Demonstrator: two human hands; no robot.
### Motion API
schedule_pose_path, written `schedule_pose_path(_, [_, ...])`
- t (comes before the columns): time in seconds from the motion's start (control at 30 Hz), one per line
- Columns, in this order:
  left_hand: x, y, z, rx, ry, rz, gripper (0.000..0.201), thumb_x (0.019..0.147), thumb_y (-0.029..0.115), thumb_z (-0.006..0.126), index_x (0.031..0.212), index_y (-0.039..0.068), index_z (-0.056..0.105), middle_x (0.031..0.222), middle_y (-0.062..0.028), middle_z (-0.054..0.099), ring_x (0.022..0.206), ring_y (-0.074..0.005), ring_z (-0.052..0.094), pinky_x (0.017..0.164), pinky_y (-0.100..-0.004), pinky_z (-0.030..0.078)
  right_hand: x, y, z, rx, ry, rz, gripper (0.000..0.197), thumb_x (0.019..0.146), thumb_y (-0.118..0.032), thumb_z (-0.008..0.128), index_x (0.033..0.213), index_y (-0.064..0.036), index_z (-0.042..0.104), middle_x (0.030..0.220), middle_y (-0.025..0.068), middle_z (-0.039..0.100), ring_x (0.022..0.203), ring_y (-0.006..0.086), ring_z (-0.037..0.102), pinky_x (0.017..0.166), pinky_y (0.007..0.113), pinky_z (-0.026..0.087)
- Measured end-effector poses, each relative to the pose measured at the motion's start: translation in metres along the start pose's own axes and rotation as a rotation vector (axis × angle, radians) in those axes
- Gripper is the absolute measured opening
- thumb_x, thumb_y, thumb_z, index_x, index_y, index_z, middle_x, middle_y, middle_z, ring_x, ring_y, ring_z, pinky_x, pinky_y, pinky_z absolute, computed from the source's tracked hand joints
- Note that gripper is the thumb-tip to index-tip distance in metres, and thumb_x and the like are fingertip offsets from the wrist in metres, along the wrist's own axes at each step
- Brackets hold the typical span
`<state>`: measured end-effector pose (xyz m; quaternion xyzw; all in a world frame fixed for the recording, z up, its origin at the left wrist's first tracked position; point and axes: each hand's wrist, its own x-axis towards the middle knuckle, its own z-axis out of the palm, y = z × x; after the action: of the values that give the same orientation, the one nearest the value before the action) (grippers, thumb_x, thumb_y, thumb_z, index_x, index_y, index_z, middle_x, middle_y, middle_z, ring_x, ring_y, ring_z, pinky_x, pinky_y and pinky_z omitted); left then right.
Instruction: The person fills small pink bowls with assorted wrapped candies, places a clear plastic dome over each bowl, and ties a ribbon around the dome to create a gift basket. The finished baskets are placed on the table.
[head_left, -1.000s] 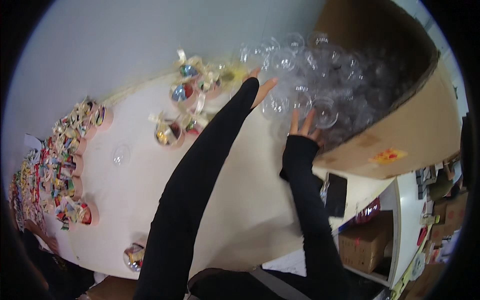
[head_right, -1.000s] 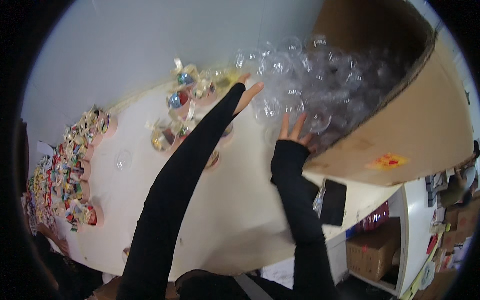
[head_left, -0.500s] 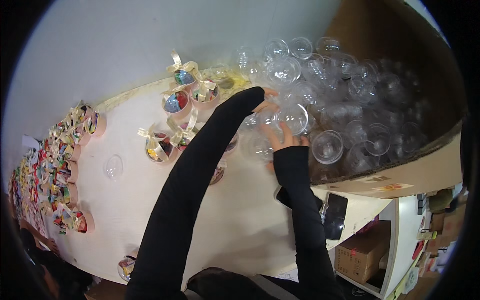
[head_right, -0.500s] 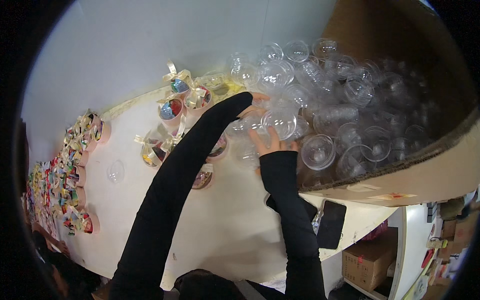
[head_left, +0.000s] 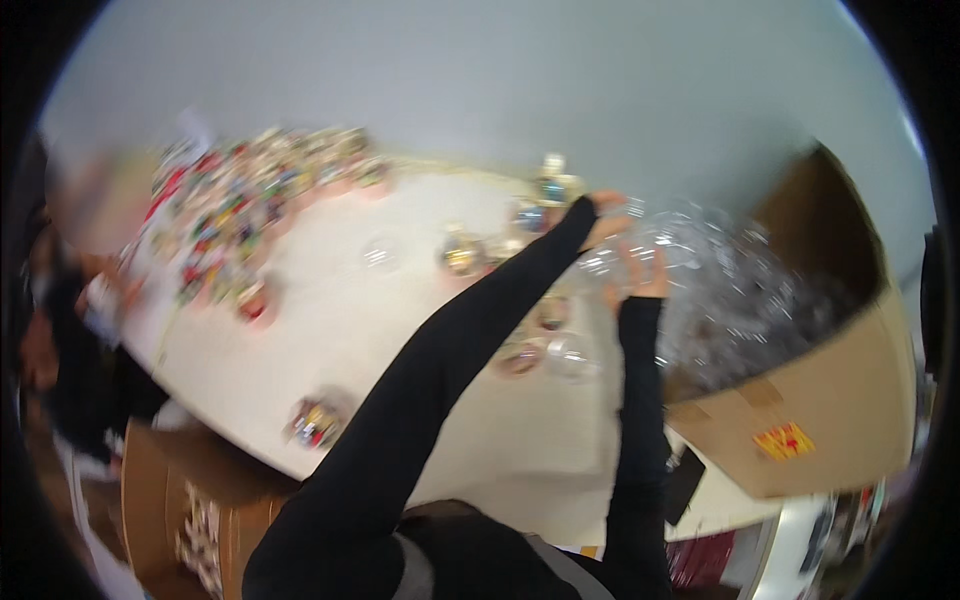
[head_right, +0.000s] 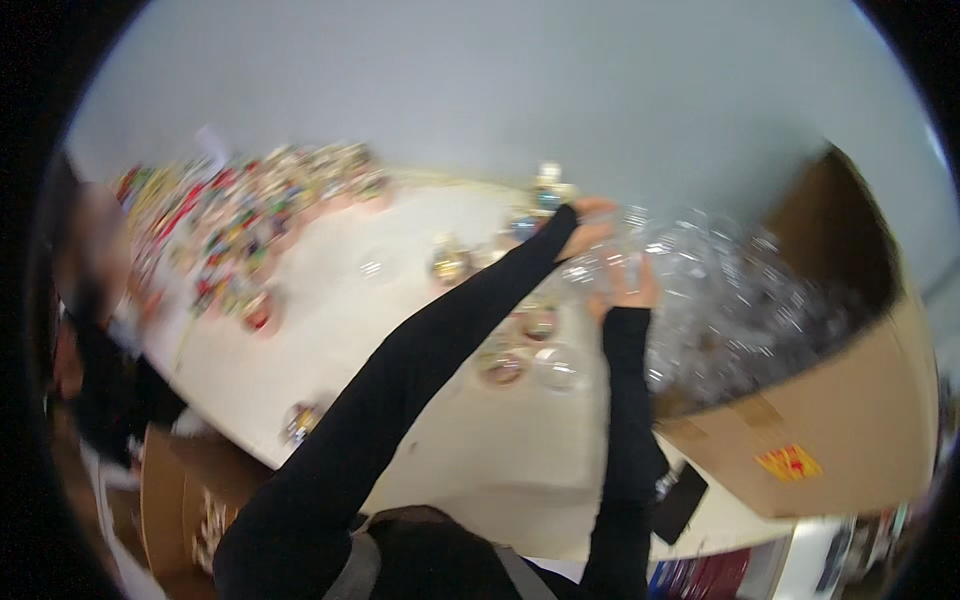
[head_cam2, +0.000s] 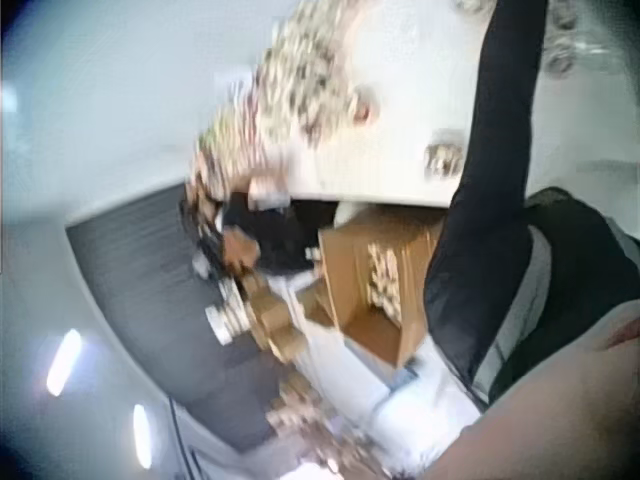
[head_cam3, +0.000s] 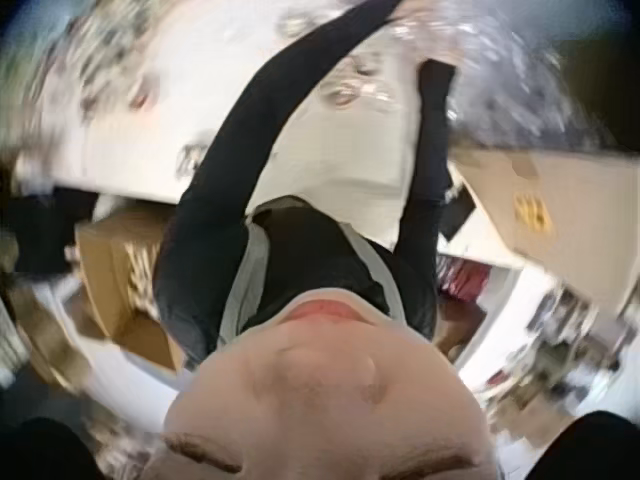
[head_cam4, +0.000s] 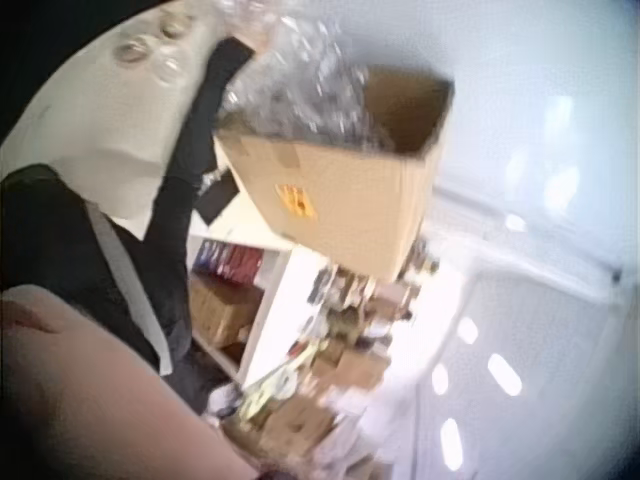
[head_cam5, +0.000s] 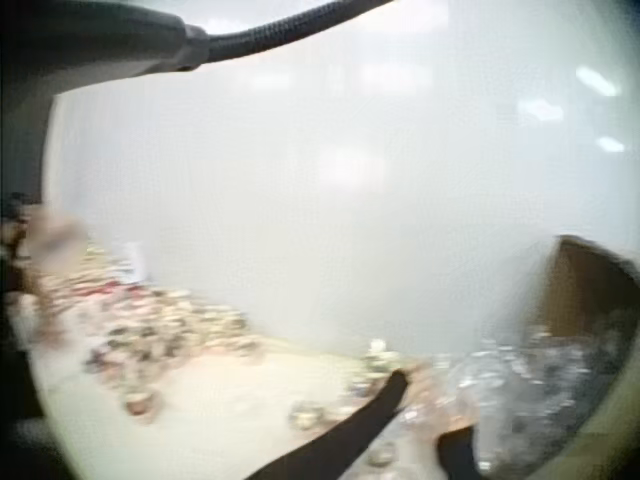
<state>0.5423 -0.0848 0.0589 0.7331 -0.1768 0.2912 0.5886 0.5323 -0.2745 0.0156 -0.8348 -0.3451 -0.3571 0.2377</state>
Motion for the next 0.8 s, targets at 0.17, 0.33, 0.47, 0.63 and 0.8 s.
schedule_pose_path(0.17, [-0.004,0.071,-0.185,0.336,0.079,-0.123,0.039,0.075,0.019,0.065,0.112,0.007,0.057,0.106,-0.0112,0.06,0.101,-0.0192,0.055,0.088,-0.0325,0.043,0.106,-0.158,0.014,0.19,0.006,-0.232,0.077,0.058,-0.014,0.071,0.129,-0.0306,0.046,0.126,0.02,0.042,0.111,0.0388,0.045,0.092,0.046,0.039])
schedule_pose_path(0.33, [-0.078,0.075,-0.384,0.36,0.379,-0.174,0.038,0.075,0.02,0.064,0.11,0.004,0.058,0.106,-0.0098,0.061,0.104,-0.0216,0.056,0.09,-0.0333,0.044,0.177,-0.309,0.14,0.447,-0.091,-0.508,0.076,0.055,-0.028,0.07,0.128,-0.0261,0.048,0.125,0.0187,0.045,0.113,0.0377,0.046,0.095,0.045,0.038])
schedule_pose_path(0.47, [-0.196,0.083,-0.611,0.536,0.764,-0.108,0.034,0.081,0.019,0.062,0.107,-0.003,0.059,0.095,-0.0123,0.063,0.085,-0.0169,0.06,0.074,-0.0296,0.048,0.219,-0.537,0.207,1.046,-0.598,-0.158,0.077,0.059,-0.064,0.063,0.12,-0.0177,0.056,0.126,0.0179,0.05,0.117,0.0374,0.044,0.1,0.044,0.033])
schedule_pose_path(0.63, [-0.289,0.088,-0.742,0.228,0.779,-0.165,0.026,0.091,0.024,0.05,0.1,0.001,0.059,0.082,-0.0039,0.06,0.067,-0.0133,0.055,0.058,-0.0276,0.044,0.22,-0.671,0.285,1.084,-0.781,-0.151,0.079,0.062,-0.066,0.066,0.128,-0.0255,0.05,0.13,0.0204,0.041,0.119,0.0342,0.04,0.099,0.038,0.036])
schedule_pose_path(0.8, [-0.324,0.06,-0.805,0.316,0.933,-0.217,0.031,0.092,0.025,0.05,0.102,-0.003,0.058,0.09,-0.0085,0.063,0.08,-0.0154,0.058,0.07,-0.0277,0.046,0.214,-0.733,0.356,1.199,-0.877,-0.171,0.082,0.063,-0.067,0.064,0.128,-0.0191,0.049,0.132,0.024,0.038,0.124,0.0397,0.035,0.102,0.042,0.033])
